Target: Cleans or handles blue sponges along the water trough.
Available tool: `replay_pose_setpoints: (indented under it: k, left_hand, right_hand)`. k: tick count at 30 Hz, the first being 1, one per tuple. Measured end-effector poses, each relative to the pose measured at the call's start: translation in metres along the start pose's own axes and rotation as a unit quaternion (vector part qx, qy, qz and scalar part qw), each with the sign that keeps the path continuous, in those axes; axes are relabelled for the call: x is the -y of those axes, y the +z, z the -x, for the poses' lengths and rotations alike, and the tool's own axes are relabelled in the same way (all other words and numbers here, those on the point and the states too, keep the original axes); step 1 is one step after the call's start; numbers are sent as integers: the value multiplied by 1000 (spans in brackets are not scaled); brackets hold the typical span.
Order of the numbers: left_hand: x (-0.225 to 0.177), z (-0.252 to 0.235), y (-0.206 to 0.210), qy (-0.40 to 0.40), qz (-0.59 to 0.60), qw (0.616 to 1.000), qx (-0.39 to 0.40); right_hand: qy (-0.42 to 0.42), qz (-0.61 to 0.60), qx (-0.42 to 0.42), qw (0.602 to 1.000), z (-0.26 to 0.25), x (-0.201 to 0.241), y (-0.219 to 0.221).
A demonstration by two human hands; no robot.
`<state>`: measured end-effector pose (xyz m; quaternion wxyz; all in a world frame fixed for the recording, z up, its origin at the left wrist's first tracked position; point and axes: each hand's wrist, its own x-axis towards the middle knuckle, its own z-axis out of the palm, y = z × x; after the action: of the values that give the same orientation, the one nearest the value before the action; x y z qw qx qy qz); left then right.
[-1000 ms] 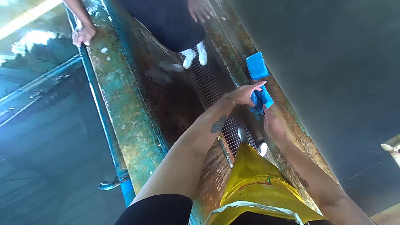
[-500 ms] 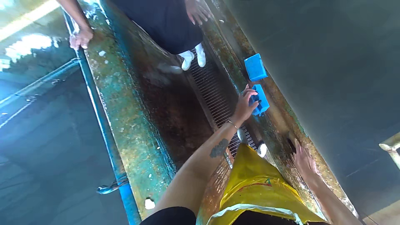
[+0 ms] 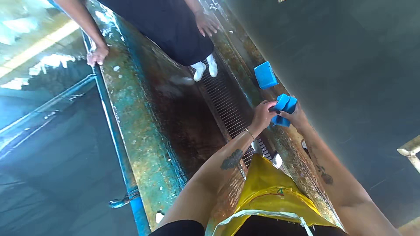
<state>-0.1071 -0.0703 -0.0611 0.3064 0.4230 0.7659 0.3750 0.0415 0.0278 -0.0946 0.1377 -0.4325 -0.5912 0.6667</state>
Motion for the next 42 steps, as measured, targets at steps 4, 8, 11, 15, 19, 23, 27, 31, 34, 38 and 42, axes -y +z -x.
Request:
replay_pose_setpoints:
  k: [4, 8, 11, 15, 19, 23, 27, 31, 34, 38, 42]
  left_hand:
    - [10, -34, -9, -53, 85, 994, 40]
    - [3, -56, 14, -104, 162, 979, 72]
    - [-24, -61, 35, -75, 109, 981, 141]
    - [-40, -51, 64, -73, -25, 995, 55]
    - [-7, -78, 61, -28, -75, 997, 8]
    - [15, -121, 55, 104, -62, 989, 86]
    - [16, -145, 52, 159, -133, 946, 249]
    - [43, -145, 66, 159, -114, 949, 248]
    - [47, -139, 52, 245, -71, 939, 231]
    - [56, -140, 37, 294, -143, 902, 281]
    - [54, -153, 40, 288, -280, 875, 269]
  right_hand:
    - [16, -83, -68, 994, 26, -9, -26]
    - [-2, -130, -166, 977, 33, -22, -31]
    - [-55, -12, -195, 979, 29, -29, -33]
    - [-100, 22, -208, 973, 22, -25, -20]
    - [-51, 23, -222, 973, 16, -28, -31]
    - [-10, -72, -223, 972, 14, -28, -19]
    - [-3, 56, -223, 973, 2, -41, 1]
    - [38, 229, -200, 952, -13, -55, 4]
    - [7, 258, -216, 942, -8, -56, 1]
    - [5, 245, -200, 949, -9, -66, -4]
    - [47, 273, -178, 944, -13, -57, -11]
